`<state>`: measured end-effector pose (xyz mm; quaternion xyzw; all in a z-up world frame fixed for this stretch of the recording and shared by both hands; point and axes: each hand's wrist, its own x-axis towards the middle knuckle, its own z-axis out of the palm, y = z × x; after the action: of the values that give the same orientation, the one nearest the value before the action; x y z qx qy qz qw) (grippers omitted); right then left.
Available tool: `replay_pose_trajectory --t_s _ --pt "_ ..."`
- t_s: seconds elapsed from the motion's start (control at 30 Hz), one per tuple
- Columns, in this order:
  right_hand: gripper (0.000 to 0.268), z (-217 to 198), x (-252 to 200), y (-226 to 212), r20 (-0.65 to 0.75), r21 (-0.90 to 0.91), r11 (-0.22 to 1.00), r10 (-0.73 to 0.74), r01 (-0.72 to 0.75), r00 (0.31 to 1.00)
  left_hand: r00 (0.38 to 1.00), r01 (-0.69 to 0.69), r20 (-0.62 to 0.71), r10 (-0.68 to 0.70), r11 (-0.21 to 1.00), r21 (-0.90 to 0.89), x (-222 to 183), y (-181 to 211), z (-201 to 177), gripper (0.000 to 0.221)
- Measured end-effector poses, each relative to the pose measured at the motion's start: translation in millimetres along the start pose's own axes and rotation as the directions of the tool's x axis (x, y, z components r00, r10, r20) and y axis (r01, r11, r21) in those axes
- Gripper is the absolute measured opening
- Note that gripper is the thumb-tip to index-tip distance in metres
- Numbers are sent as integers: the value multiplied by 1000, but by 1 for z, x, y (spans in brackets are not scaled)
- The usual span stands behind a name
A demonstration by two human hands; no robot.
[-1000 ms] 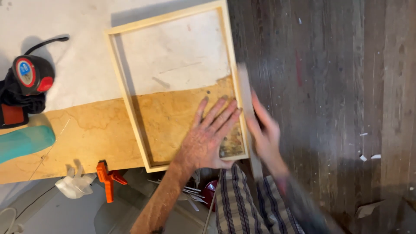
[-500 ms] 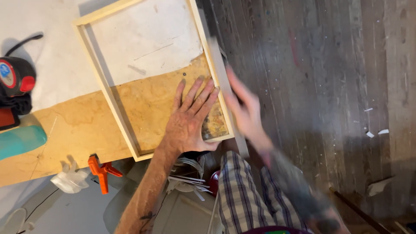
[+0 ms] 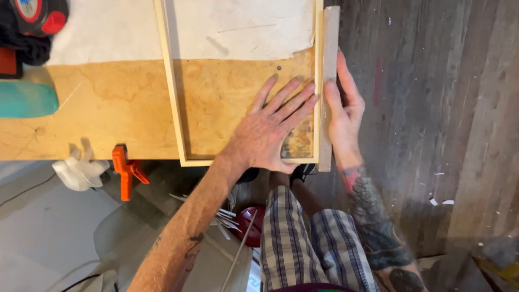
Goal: The person is using a sanding block to smooth the edges and surfaces of a rectangular wooden frame on a workbench.
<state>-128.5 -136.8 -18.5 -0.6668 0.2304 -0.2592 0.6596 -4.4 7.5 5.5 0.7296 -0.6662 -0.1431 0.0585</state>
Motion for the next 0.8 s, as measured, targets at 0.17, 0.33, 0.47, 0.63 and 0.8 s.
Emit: replay_pose_trajectory --t_s 0.17,0.33,0.47,0.63,0.8 --pt "61 -17 -116 -12 15 -40 967 252 -251 968 1000 -14 22 14 1000 22 1 -7 5 150" --pt "49 0 -15 0 17 -36 998 52 -52 998 999 -3 44 2 1000 25 2 -7 4 153" --pt "49 -3 -25 -17 24 -179 982 69 -64 997 1000 -16 -17 16 1000 16 2 -5 1 154" --pt "54 -11 -80 -8 3 -124 986 110 -109 994 997 -26 -70 28 999 18 -1 -6 -4 150" --pt "46 7 46 -3 32 -176 979 -101 105 994 993 -35 -110 35 999 1 -3 -4 0 145"
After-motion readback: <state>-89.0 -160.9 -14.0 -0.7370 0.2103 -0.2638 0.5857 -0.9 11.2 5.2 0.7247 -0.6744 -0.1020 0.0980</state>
